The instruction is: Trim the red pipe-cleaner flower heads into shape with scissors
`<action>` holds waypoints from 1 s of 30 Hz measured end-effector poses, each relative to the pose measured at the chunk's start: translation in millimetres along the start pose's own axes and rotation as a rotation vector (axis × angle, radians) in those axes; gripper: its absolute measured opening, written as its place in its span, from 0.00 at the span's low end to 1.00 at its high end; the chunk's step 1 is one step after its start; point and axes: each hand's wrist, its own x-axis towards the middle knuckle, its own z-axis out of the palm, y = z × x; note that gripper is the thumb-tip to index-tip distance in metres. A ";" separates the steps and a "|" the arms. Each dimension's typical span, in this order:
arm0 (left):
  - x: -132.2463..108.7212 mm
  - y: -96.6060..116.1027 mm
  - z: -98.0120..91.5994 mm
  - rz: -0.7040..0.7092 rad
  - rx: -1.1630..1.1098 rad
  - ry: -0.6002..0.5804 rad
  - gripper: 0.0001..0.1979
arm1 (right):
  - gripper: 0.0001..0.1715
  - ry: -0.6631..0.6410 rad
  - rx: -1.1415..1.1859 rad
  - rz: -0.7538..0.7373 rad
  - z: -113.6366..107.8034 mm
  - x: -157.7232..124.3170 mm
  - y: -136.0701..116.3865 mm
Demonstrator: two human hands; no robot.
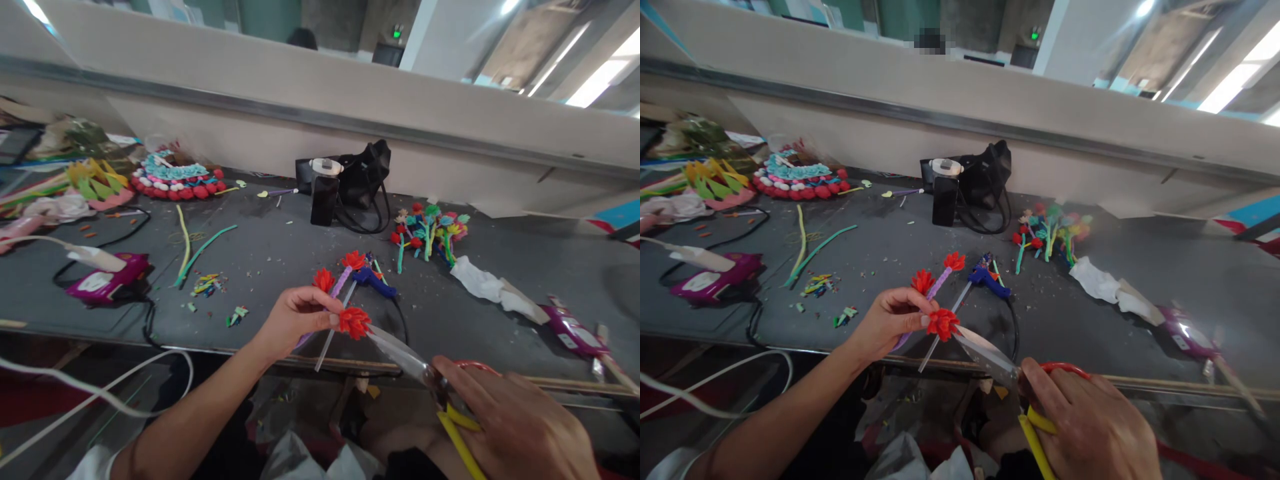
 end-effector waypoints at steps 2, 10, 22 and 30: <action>-0.4 0.4 0.1 0.004 0.005 -0.011 0.09 | 0.18 -0.008 0.018 0.000 -0.8 0.0 -0.2; -1.3 4.0 3.3 0.010 0.010 -0.025 0.08 | 0.16 -0.050 0.062 0.036 2.3 -1.9 -0.6; -1.9 4.0 3.4 0.028 0.048 -0.048 0.07 | 0.21 -0.094 0.014 0.033 -1.3 -4.8 -2.3; -2.1 3.5 2.0 0.031 0.058 -0.024 0.07 | 0.19 -0.054 0.044 0.050 -5.7 0.8 -5.7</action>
